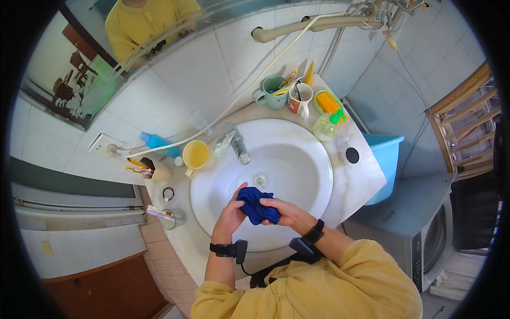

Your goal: The person washes a blue cloth by hand in a sink, rinsing it with water from a faucet and a cup, briefly adjusts a window in an adjacent toilet stall, and then wipes the sink counter with the damp cloth.

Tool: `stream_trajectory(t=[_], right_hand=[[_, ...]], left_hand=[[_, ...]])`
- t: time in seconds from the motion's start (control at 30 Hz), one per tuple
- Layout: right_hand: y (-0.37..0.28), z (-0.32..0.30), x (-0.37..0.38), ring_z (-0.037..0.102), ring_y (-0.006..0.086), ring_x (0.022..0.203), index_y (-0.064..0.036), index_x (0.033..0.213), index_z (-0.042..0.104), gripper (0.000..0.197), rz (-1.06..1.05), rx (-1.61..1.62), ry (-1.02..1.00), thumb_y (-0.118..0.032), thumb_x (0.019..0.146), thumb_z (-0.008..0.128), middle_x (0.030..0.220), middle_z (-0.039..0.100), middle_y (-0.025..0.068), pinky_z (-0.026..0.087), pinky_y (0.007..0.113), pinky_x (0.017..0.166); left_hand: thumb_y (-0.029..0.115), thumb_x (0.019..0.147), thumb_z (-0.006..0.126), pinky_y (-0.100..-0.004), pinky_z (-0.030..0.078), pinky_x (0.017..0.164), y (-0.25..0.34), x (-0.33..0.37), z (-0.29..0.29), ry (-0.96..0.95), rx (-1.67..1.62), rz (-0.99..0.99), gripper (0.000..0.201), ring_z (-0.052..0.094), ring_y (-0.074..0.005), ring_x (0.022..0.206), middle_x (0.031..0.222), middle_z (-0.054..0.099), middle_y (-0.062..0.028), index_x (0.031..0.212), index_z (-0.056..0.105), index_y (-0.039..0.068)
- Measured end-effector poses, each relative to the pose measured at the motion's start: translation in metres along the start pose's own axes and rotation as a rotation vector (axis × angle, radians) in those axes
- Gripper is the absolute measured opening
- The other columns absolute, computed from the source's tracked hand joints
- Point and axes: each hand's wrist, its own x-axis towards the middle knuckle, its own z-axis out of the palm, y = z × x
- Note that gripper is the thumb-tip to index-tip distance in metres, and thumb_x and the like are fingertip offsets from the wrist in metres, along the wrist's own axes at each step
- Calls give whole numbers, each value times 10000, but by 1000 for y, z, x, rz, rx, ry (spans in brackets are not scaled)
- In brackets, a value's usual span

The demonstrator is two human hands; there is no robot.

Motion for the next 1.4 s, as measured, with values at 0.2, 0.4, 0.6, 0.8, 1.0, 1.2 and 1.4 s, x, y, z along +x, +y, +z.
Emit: stream_trajectory(t=[0.2,0.4,0.6,0.8,1.0,1.2,1.4], right_hand=[[0,11,-2,561,194,691,-38,1157,458,450,160,304,-132,-298,828,623,988,563,163,408,218,380],[0,14,-2,528,156,623,-39,1044,489,409,170,189,41,-314,797,663,813,547,115,383,189,380],[-15,19,9,510,100,582,-53,863,574,403,95,-511,216,-331,649,772,715,529,31,382,217,412],[8,6,39,602,200,642,10,913,559,511,-65,-1179,465,-332,591,761,716,603,97,483,303,566],[26,4,36,617,355,748,5,874,589,509,-165,-1689,525,-419,619,710,805,621,190,503,404,678],[24,5,39,614,317,832,20,864,564,510,-34,-1828,499,-396,613,718,889,600,207,502,392,710],[-19,-67,60,603,300,840,-22,1011,585,425,-592,-1700,225,-293,697,681,951,607,193,497,358,720]], left_hand=[[345,782,615,-492,335,1000,-11,8,8,-154,-263,60,711,398,-345,1215,1326,397,-169,1375,277,145],[138,772,660,-434,459,883,-9,15,-4,6,13,137,328,562,-317,1000,1098,542,-163,1068,542,57],[112,764,679,-241,450,664,-14,30,-3,305,548,126,171,512,-91,733,803,550,-14,871,557,58],[186,771,677,-247,425,610,-36,45,-19,536,816,211,204,462,-94,656,696,520,-10,781,543,33],[179,720,640,-317,447,593,-77,48,-51,750,943,182,195,517,-171,597,644,563,-95,721,549,6],[243,706,658,-340,468,629,-88,48,-60,844,965,125,269,577,-227,676,740,598,-125,816,575,12],[283,749,692,-344,509,697,-67,52,-73,766,482,-118,648,555,-246,920,1115,479,-166,1239,343,41]])
